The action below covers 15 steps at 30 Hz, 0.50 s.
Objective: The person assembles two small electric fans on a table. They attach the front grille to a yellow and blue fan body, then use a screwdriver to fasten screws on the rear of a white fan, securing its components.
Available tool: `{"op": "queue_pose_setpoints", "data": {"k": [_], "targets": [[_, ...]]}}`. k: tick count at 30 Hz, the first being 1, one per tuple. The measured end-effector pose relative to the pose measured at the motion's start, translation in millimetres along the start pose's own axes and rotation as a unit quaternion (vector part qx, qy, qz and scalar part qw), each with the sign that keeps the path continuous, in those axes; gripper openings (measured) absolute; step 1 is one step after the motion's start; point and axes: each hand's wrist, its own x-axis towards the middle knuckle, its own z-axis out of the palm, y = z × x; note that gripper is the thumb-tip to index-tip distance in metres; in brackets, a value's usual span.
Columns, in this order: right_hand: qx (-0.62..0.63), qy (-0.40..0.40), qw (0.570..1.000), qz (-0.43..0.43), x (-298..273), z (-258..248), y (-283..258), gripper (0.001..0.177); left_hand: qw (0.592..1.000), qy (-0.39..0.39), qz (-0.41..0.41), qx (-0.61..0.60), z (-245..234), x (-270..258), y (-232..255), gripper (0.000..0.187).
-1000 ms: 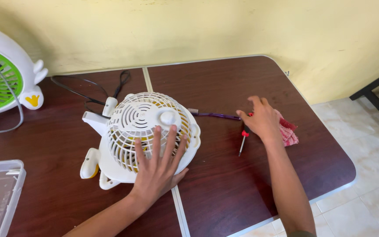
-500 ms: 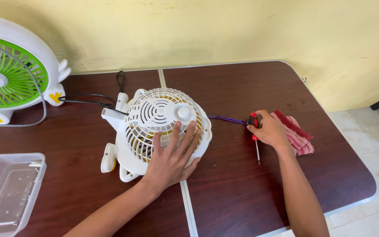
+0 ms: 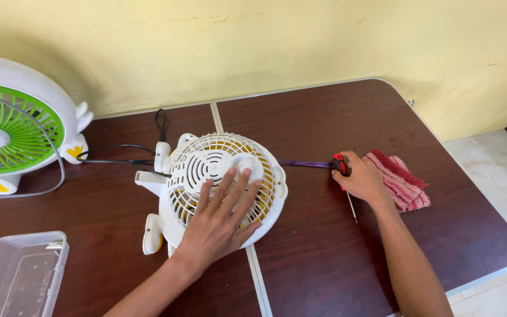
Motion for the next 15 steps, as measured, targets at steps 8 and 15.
{"op": "queue_pose_setpoints", "data": {"k": [8,15], "targets": [[0.020,0.055,0.998,-0.028,-4.7,-7.7,2.5,0.053,0.999,0.013,-0.011,-0.041,-3.5,5.6,-33.2,0.060],[0.068,0.107,0.990,-0.065,-15.1,-14.9,-2.8,0.052,0.997,0.015,-0.068,0.026,-11.2,-2.8,-18.2,0.066]]}}
